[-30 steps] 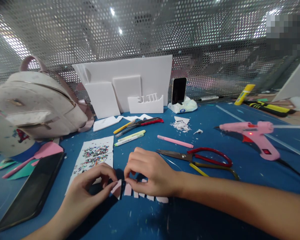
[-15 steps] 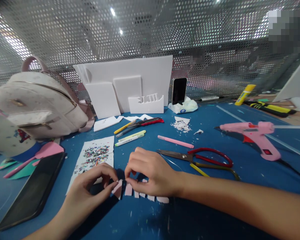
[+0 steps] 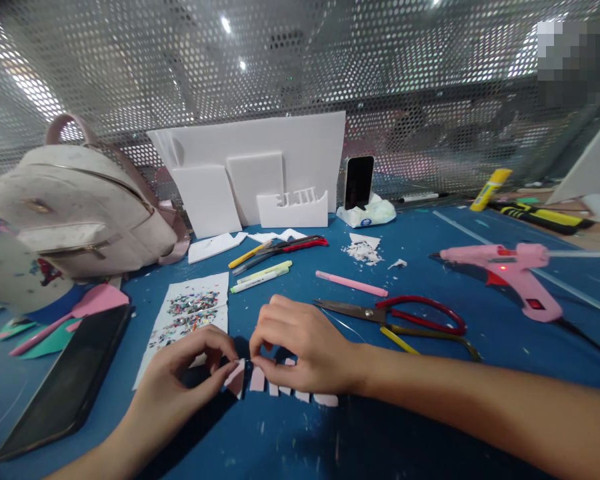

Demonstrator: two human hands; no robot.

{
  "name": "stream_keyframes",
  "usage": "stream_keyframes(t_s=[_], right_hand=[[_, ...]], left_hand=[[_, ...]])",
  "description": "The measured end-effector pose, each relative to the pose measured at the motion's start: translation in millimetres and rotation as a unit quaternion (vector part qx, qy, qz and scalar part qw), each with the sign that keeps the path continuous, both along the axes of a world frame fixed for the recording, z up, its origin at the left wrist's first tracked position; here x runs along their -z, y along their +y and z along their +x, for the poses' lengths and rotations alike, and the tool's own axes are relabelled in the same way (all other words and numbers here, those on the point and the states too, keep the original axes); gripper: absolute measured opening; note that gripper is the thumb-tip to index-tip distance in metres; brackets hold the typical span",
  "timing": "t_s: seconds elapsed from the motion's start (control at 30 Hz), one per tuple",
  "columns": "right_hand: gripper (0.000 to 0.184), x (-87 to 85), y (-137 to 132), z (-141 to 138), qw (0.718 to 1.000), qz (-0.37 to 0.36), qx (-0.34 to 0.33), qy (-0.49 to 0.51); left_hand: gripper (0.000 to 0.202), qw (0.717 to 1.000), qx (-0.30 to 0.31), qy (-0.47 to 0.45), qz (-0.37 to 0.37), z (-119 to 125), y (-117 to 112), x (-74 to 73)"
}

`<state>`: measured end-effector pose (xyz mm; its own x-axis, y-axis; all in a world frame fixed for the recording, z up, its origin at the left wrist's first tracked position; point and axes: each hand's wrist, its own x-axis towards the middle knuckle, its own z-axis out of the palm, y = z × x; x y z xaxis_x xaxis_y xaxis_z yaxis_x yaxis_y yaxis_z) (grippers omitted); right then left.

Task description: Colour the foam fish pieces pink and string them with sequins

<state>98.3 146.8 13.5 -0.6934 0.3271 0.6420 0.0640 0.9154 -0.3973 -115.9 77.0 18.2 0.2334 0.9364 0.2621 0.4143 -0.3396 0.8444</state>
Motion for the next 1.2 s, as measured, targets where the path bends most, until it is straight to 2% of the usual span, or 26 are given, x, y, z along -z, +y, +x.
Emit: stream_keyframes(t_s=[0.4,1.0,1.2], right_hand=[[0.005,1.1,0.3,0.6,1.0,-0.007,0.005,0.004],[0.005,3.7,0.8,-0.2,1.0,0.002,-0.004,-0.009],[0.004,5.3,1.2,-0.9,0.999,0.02,-0.019,-0.027]], left_hand=[[0.015,1.0,-0.005,0.004,-0.011,-5.2,-1.8,2.4],[0.013,1.0,0.0,0.007,-0.019,2.4,-2.2,0.7],[0.01,0.997,-0.007,-0.041,-0.063,9.8,-6.2,1.2]])
